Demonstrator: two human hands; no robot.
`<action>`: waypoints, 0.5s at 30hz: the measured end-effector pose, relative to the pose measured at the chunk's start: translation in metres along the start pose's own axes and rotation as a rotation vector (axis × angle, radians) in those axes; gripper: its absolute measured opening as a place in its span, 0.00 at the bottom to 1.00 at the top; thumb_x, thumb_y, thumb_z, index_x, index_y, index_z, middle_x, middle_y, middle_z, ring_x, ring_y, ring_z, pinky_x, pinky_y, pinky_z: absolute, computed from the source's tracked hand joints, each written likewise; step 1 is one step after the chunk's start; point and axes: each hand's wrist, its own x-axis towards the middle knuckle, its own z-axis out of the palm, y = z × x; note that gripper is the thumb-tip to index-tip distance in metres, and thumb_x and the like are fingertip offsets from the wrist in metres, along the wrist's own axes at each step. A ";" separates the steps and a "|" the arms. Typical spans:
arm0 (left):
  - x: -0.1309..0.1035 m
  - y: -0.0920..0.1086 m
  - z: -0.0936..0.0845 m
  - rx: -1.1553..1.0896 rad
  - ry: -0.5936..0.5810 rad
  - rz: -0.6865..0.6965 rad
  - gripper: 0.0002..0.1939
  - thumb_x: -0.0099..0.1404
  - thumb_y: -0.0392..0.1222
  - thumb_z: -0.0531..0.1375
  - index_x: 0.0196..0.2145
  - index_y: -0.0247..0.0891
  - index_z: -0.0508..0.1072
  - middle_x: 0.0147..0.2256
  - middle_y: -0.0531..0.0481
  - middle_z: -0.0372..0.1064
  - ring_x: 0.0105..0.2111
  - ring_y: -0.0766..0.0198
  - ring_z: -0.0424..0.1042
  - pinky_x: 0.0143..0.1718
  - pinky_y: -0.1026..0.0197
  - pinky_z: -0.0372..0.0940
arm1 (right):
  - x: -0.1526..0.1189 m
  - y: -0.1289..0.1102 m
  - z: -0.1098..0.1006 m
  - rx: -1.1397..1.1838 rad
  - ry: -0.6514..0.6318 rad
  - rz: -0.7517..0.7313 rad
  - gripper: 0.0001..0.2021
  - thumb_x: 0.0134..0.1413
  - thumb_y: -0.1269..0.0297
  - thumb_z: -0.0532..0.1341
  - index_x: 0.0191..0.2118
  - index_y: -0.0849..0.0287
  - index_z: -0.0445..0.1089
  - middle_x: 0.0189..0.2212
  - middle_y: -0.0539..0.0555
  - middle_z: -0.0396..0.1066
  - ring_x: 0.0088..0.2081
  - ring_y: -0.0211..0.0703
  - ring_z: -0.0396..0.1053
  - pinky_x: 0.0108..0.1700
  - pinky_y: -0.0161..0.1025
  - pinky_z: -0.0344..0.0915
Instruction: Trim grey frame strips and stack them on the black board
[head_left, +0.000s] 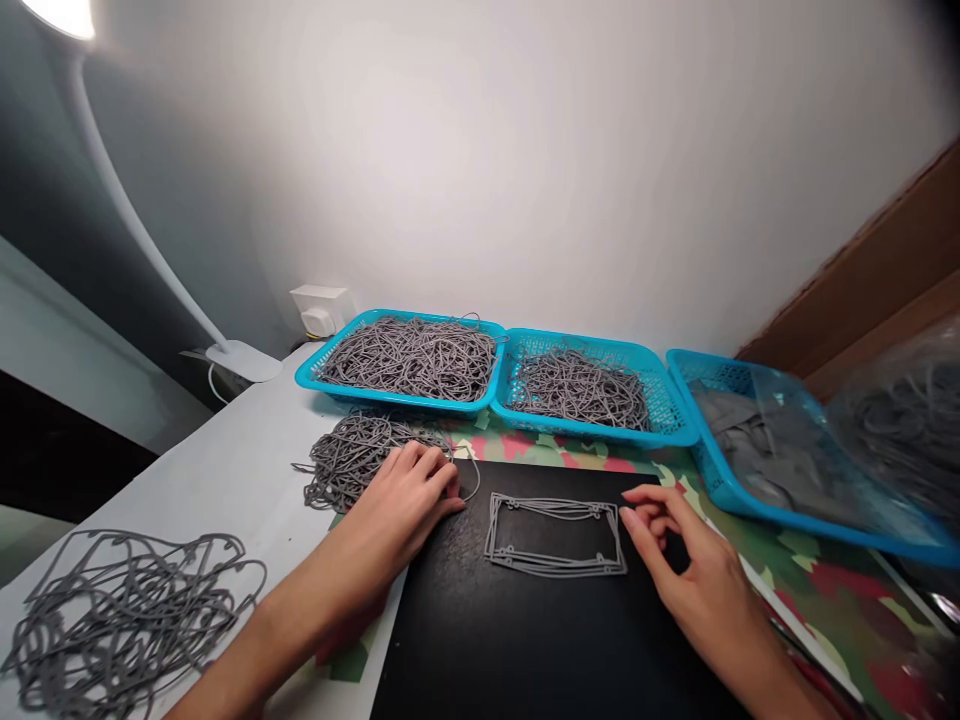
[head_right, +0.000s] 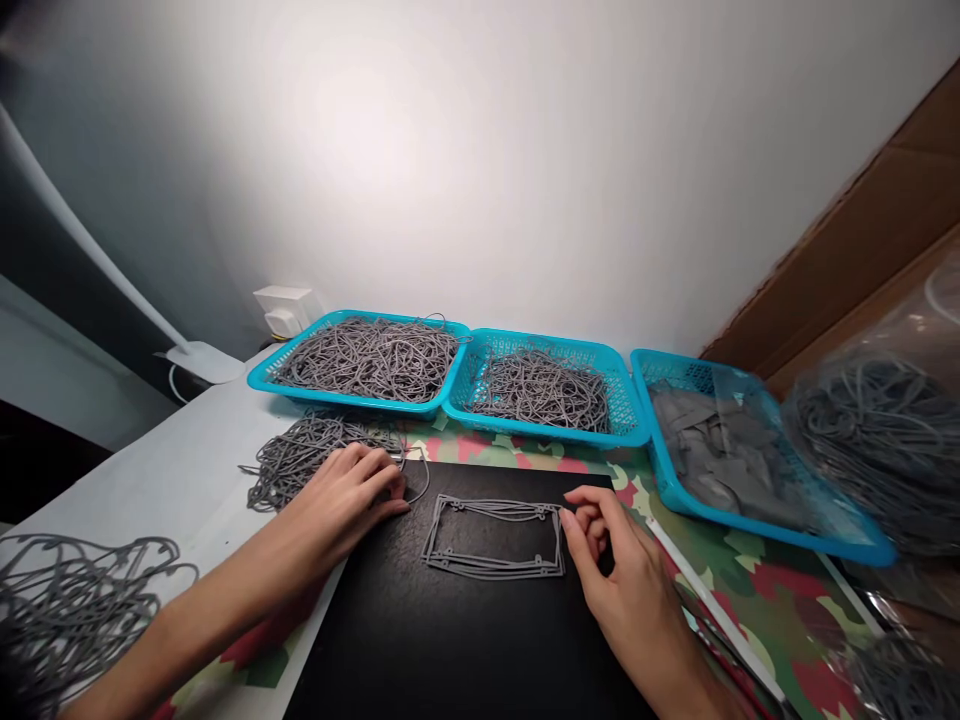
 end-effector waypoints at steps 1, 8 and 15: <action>-0.001 -0.001 0.001 0.002 0.006 0.001 0.19 0.89 0.49 0.55 0.39 0.42 0.74 0.42 0.45 0.75 0.45 0.47 0.69 0.48 0.47 0.65 | 0.000 -0.001 -0.001 0.003 -0.001 0.002 0.14 0.80 0.46 0.61 0.53 0.51 0.76 0.33 0.51 0.75 0.34 0.47 0.77 0.35 0.39 0.74; 0.011 0.007 -0.046 -0.280 0.082 -0.175 0.16 0.88 0.54 0.52 0.45 0.45 0.73 0.41 0.49 0.76 0.41 0.52 0.74 0.45 0.52 0.69 | -0.001 -0.004 -0.001 0.013 0.018 -0.001 0.14 0.80 0.46 0.62 0.52 0.50 0.76 0.33 0.51 0.75 0.34 0.48 0.77 0.37 0.40 0.75; 0.048 0.018 -0.107 -0.320 0.502 -0.217 0.16 0.78 0.56 0.67 0.55 0.50 0.69 0.41 0.53 0.80 0.47 0.52 0.83 0.52 0.48 0.74 | 0.000 -0.009 -0.003 0.009 0.018 -0.016 0.12 0.79 0.48 0.63 0.52 0.50 0.76 0.34 0.51 0.76 0.33 0.46 0.77 0.36 0.39 0.75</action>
